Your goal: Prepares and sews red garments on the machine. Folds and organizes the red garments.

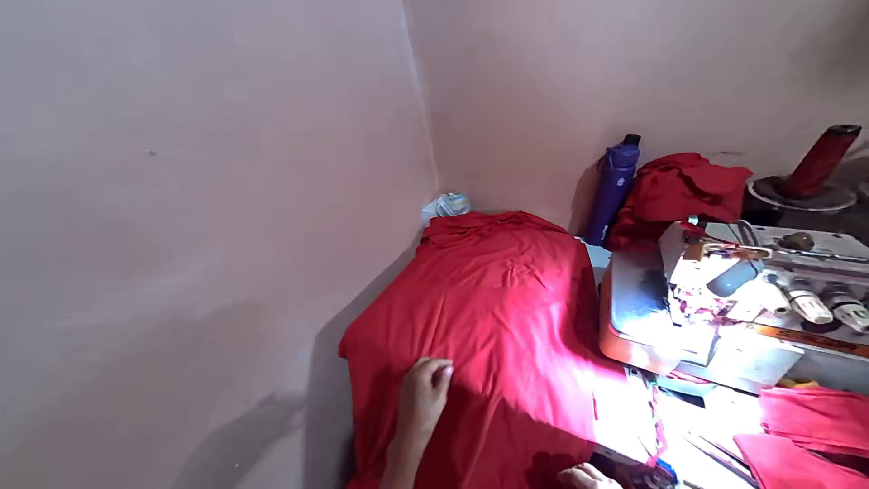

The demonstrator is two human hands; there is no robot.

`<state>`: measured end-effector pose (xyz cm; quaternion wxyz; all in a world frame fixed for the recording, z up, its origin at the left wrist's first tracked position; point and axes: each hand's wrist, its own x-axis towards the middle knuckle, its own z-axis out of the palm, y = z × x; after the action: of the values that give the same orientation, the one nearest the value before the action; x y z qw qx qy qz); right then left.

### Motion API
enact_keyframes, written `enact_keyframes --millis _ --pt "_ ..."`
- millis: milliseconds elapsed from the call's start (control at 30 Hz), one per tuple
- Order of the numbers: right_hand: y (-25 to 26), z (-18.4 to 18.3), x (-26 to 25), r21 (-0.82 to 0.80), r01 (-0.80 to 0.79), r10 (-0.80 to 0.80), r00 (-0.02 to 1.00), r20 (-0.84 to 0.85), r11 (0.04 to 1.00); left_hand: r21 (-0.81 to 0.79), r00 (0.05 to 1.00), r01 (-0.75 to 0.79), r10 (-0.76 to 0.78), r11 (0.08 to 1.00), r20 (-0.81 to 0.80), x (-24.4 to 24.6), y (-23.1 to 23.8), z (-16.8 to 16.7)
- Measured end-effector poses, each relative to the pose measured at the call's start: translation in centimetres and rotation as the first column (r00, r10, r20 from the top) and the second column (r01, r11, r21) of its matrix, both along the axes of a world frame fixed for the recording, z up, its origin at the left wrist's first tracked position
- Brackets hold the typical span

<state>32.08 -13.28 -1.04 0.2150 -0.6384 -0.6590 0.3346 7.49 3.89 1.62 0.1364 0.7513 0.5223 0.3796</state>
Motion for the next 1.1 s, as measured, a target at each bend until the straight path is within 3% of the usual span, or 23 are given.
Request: enact_keyframes --millis 67,200,267,400,533,600,800,900,1100 --pt "0.7 0.8 0.6 0.096 0.028 -0.024 0.999 -0.043 0.995 0.056 0.994 0.105 -0.106 0.993 0.008 4.6 2.4 1.2" --pt "2.5 1.5 1.2 0.333 0.18 -0.144 0.981 -0.131 0.925 -0.041 0.955 0.287 -0.289 0.957 -0.061 11.9 7.2 2.9" --pt "3.7 1.8 1.5 0.361 0.253 -0.207 0.965 -0.161 0.898 -0.053 0.935 0.338 -0.341 0.94 -0.093 14.9 9.5 3.1" --pt "6.5 1.4 1.6 0.401 0.353 -0.269 0.93 -0.253 0.845 -0.126 0.919 0.349 -0.365 0.929 -0.147 19.7 13.2 2.8" --pt "8.6 -1.4 1.6 0.447 0.417 -0.345 0.908 -0.236 0.791 -0.298 0.859 0.246 -0.35 0.922 -0.375 22.6 15.3 1.9" --pt "8.6 -1.5 1.3 0.433 0.421 -0.347 0.906 -0.242 0.797 -0.289 0.859 0.223 -0.328 0.931 -0.393 23.0 15.3 1.9" --pt "8.3 -1.5 0.7 0.497 0.471 -0.406 0.882 -0.239 0.729 -0.168 0.954 0.278 -0.292 0.946 -0.065 22.0 15.4 1.2" --pt "8.4 -1.6 0.7 0.509 0.479 -0.434 0.875 -0.213 0.715 -0.207 0.933 0.36 -0.35 0.91 0.086 21.6 15.8 2.1" --pt "8.9 -2.5 0.8 0.559 0.506 -0.52 0.841 -0.15 0.657 -0.111 0.856 0.457 -0.402 0.882 0.326 20.2 16.0 3.5"
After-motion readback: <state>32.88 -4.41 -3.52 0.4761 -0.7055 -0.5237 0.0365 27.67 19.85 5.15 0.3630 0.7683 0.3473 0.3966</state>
